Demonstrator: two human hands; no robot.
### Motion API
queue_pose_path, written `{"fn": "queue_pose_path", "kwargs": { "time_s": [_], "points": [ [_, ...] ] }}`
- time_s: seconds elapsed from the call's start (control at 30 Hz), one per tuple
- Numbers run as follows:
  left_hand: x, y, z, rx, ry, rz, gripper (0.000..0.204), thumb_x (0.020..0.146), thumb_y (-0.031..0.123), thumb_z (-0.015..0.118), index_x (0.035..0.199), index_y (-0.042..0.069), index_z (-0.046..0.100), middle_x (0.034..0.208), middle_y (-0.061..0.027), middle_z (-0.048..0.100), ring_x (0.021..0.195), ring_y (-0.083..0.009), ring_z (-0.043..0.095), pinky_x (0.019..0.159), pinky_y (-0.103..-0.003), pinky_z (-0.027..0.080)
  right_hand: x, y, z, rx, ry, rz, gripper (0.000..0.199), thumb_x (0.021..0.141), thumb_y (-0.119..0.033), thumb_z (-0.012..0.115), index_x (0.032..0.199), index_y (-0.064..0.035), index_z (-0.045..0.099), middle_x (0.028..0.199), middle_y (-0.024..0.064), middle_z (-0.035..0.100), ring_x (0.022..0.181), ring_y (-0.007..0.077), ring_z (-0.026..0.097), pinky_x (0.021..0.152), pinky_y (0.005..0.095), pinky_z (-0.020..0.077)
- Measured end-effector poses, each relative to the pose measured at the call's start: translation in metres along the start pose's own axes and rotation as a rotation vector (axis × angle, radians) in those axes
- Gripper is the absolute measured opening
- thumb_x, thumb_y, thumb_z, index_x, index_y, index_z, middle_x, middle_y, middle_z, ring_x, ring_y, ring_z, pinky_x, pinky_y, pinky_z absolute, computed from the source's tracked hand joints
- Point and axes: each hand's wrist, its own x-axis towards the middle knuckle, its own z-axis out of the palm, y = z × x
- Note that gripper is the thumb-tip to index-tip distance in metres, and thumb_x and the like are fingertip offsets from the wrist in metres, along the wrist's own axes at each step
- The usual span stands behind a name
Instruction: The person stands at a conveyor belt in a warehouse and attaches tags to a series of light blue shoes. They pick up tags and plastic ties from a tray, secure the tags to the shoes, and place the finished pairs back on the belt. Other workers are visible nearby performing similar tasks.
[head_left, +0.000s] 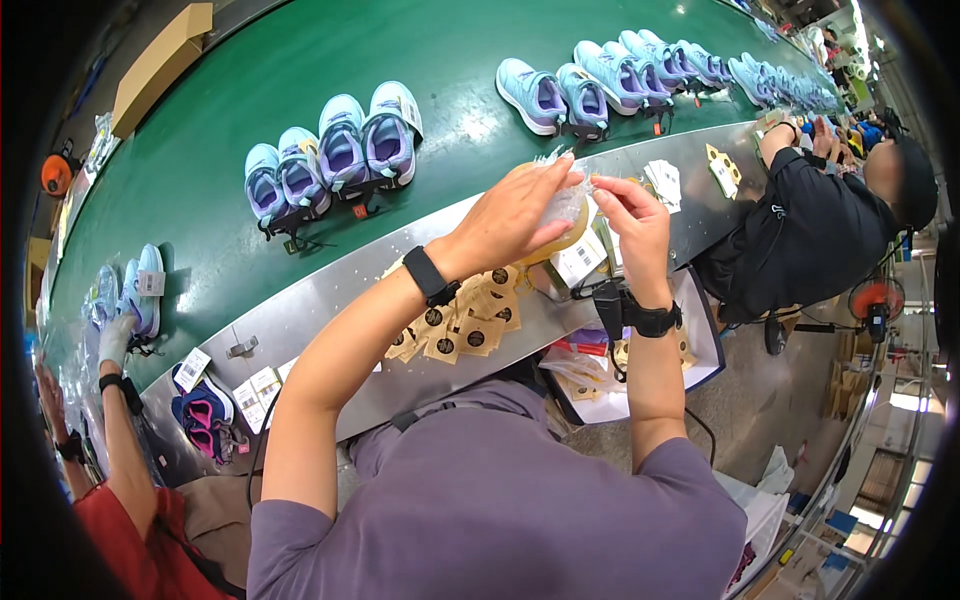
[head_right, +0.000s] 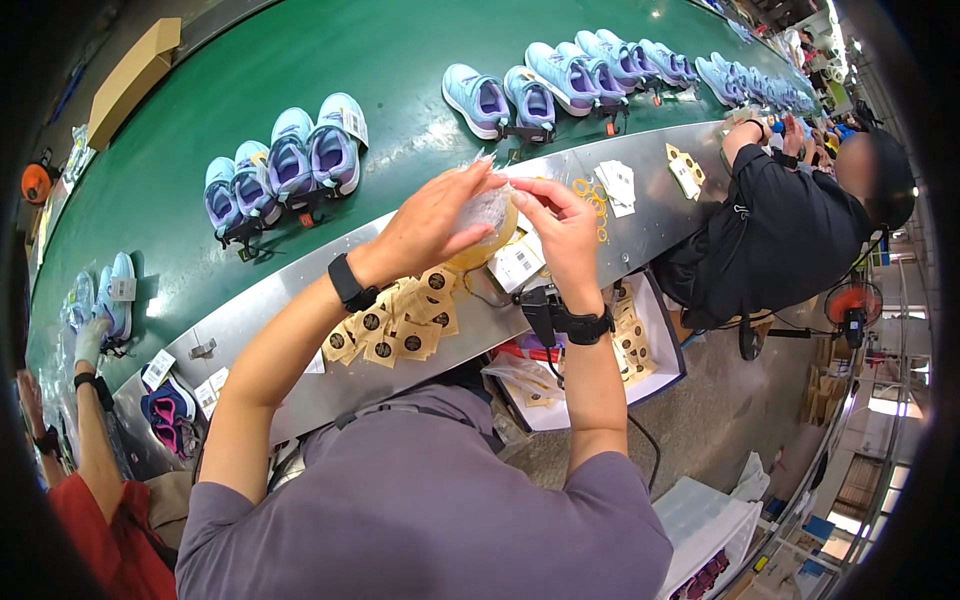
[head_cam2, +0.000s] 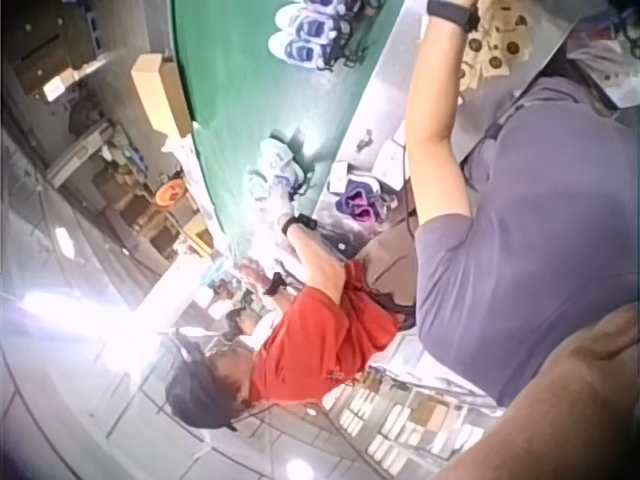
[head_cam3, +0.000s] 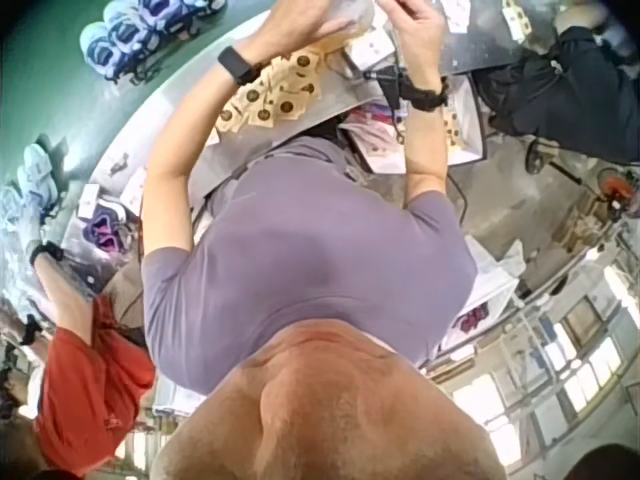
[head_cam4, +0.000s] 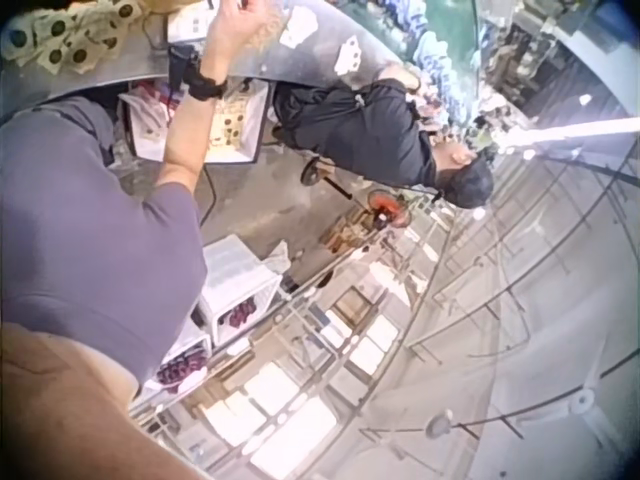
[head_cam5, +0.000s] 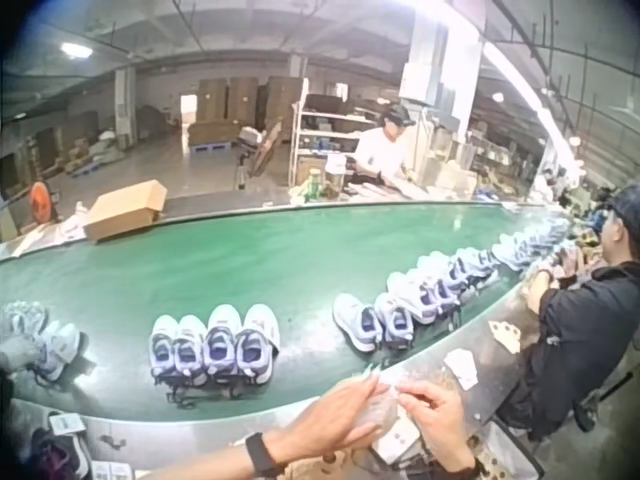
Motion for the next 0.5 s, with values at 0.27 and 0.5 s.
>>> {"fn": "queue_pose_path", "kwargs": {
  "time_s": [0.27, 0.5],
  "points": [
    [0.000, -0.007, 0.007, 0.051, -0.007, 0.052, 0.067, 0.081, 0.022, 0.064, 0.133, -0.005, 0.030, 0.127, -0.0158, 0.051, 0.120, -0.0350, 0.044, 0.102, -0.041, 0.035, 0.000, -0.036, -0.010, 0.175, 0.385, -0.498, 0.016, 0.094, -0.012, 0.048, 0.101, 0.0015, 0.051, 0.097, 0.0189, 0.063, 0.091, 0.0259, 0.063, 0.077, 0.0373, 0.0544],
    [-0.026, 0.016, -0.046, 0.101, 0.294, -0.078, 0.059, 0.079, 0.020, 0.068, 0.129, 0.001, 0.041, 0.120, -0.0154, 0.055, 0.113, -0.0304, 0.050, 0.096, -0.038, 0.040, -0.040, -0.065, 0.019, -0.236, -0.081, -0.347, 0.007, 0.091, -0.005, 0.049, 0.090, 0.0005, 0.053, 0.083, 0.0102, 0.063, 0.078, 0.0161, 0.062, 0.073, 0.0339, 0.0501]
  ]
}}
